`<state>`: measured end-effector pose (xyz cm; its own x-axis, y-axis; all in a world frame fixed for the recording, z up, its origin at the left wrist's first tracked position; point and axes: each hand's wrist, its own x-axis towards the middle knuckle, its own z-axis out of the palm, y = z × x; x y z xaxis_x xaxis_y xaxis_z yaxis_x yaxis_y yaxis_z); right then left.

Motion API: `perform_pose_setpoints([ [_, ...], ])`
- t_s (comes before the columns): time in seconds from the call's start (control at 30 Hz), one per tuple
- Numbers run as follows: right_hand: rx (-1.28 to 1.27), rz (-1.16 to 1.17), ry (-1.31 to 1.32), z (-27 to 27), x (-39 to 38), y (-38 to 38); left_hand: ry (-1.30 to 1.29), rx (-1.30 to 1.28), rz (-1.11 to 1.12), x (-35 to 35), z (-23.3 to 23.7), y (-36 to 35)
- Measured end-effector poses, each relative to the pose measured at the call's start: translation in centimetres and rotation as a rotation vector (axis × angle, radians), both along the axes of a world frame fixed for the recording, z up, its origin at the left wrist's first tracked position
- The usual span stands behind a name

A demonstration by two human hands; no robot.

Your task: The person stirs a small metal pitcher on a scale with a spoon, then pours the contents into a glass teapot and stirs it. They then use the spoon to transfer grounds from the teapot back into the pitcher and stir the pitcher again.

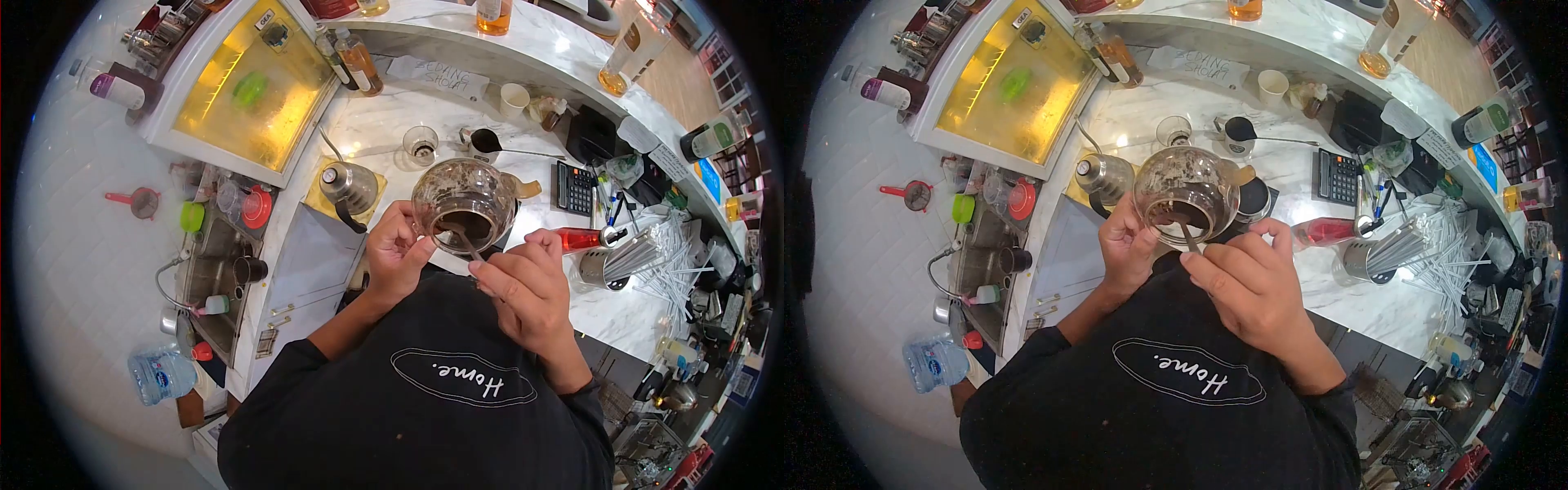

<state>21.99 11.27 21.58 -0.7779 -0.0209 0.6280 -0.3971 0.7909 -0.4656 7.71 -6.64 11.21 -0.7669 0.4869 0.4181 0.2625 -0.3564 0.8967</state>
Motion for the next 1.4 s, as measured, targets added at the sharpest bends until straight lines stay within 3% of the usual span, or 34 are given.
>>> perform_pose_setpoints([
  [0.5, -0.026, -0.084, 0.002, 0.0, 0.3, -0.3, -0.092, 0.038, -0.049, 0.5, 0.2, 0.1],
  [0.87, -0.095, -0.190, 0.109, -0.7, 0.9, -1.2, 0.067, 0.001, 0.090, 0.8, 1.4, 0.8],
  [1.4, -0.094, -0.233, 0.087, -1.2, 0.6, -2.3, 0.071, 0.056, 0.075, 0.1, -0.3, 0.9],
])
